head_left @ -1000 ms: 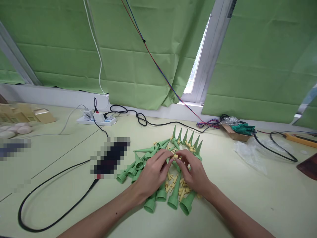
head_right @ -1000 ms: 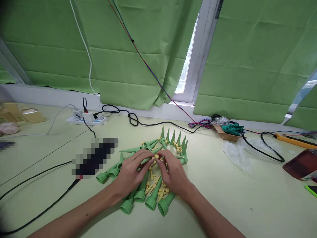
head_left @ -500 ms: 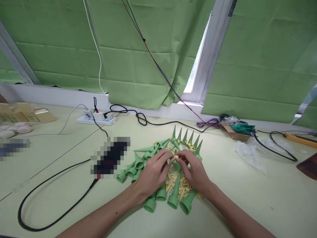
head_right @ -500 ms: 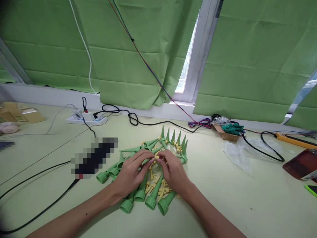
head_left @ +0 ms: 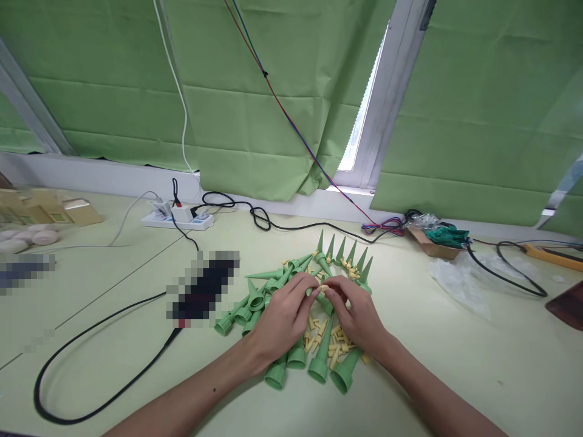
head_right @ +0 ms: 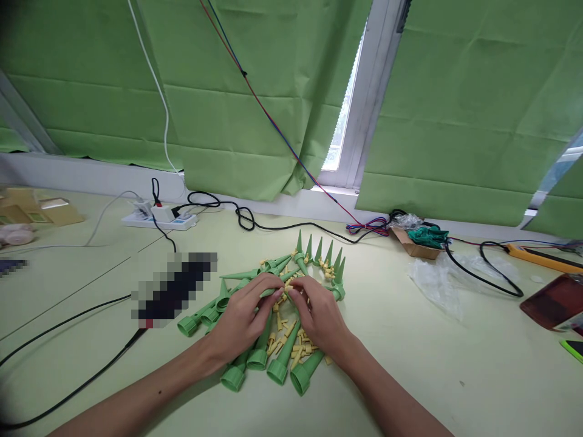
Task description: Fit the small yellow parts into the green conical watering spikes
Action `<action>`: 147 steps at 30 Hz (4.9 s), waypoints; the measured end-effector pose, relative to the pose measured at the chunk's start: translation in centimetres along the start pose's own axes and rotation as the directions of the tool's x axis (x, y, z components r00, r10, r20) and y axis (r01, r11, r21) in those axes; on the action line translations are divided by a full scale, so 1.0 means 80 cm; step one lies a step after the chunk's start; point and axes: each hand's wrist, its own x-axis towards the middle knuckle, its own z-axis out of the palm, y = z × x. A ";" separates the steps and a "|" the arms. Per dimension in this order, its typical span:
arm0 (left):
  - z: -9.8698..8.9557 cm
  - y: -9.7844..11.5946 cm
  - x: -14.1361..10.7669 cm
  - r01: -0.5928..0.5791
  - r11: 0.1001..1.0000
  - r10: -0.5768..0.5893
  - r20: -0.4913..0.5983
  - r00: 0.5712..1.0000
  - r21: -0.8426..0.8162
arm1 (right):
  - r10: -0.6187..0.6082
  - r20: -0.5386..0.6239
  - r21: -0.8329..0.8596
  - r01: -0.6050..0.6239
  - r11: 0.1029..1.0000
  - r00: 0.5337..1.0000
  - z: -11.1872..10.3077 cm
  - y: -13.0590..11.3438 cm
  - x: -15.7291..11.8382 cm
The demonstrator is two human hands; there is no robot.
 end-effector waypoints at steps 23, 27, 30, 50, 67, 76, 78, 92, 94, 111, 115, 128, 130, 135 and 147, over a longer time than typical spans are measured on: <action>0.000 0.001 0.001 -0.004 1.000 0.004 -0.006 1.000 0.014 | -0.042 0.030 -0.035 0.043 0.998 0.999 0.002 0.004 0.000; 0.000 0.002 0.001 -0.002 1.000 0.002 -0.003 1.000 0.013 | -0.072 0.033 -0.017 0.072 0.997 0.997 0.001 0.004 0.000; 0.000 0.002 0.000 0.004 1.000 -0.004 0.001 1.000 0.009 | -0.097 0.024 -0.033 0.098 0.995 0.995 0.001 0.004 0.000; 0.001 -0.003 -0.002 0.005 1.000 -0.006 0.038 0.999 0.021 | -0.070 0.098 -0.083 0.078 0.993 0.993 -0.001 0.007 0.000; 0.002 -0.004 -0.002 0.005 1.000 -0.006 0.024 1.000 0.024 | -0.125 0.056 -0.067 0.128 0.989 0.991 0.001 0.008 -0.001; 0.001 -0.004 -0.004 0.012 1.000 -0.012 0.031 0.999 0.023 | -0.123 0.051 -0.082 0.127 0.988 0.991 0.000 0.008 -0.001; 0.001 -0.004 -0.002 0.009 1.000 -0.009 0.028 1.000 0.019 | -0.122 0.038 -0.080 0.125 0.989 0.992 0.000 0.007 -0.001; 0.001 -0.003 -0.002 0.046 0.999 -0.045 0.042 0.998 -0.003 | -0.167 0.020 -0.088 0.168 0.982 0.986 0.001 0.011 -0.001; 0.001 -0.004 -0.002 0.060 0.998 -0.060 0.054 0.997 0.000 | -0.166 0.025 -0.084 0.168 0.982 0.986 0.000 0.011 -0.001; 0.001 -0.004 -0.002 0.016 1.000 -0.017 0.054 0.998 0.025 | -0.142 0.059 -0.121 0.148 0.982 0.988 0.000 0.011 -0.001; 0.001 -0.005 -0.002 0.009 0.999 -0.011 0.053 0.999 0.041 | -0.129 0.053 -0.113 0.134 0.985 0.990 0.000 0.008 -0.001; 0.002 -0.005 -0.002 -0.019 0.999 0.017 0.042 0.999 0.047 | -0.147 0.062 -0.104 0.153 0.983 0.987 0.002 0.012 -0.002; 0.002 -0.005 -0.002 -0.018 0.999 0.016 0.045 0.999 0.043 | -0.151 0.071 -0.105 0.158 0.982 0.986 0.001 0.012 -0.002; 0.003 -0.006 -0.003 -0.016 0.999 0.015 0.043 0.999 0.033 | -0.171 0.088 -0.130 0.181 0.975 0.981 0.000 0.011 0.000; 0.001 -0.007 -0.001 -0.026 0.999 0.025 0.030 0.999 0.041 | -0.149 0.068 -0.125 0.157 0.980 0.986 0.001 0.010 -0.001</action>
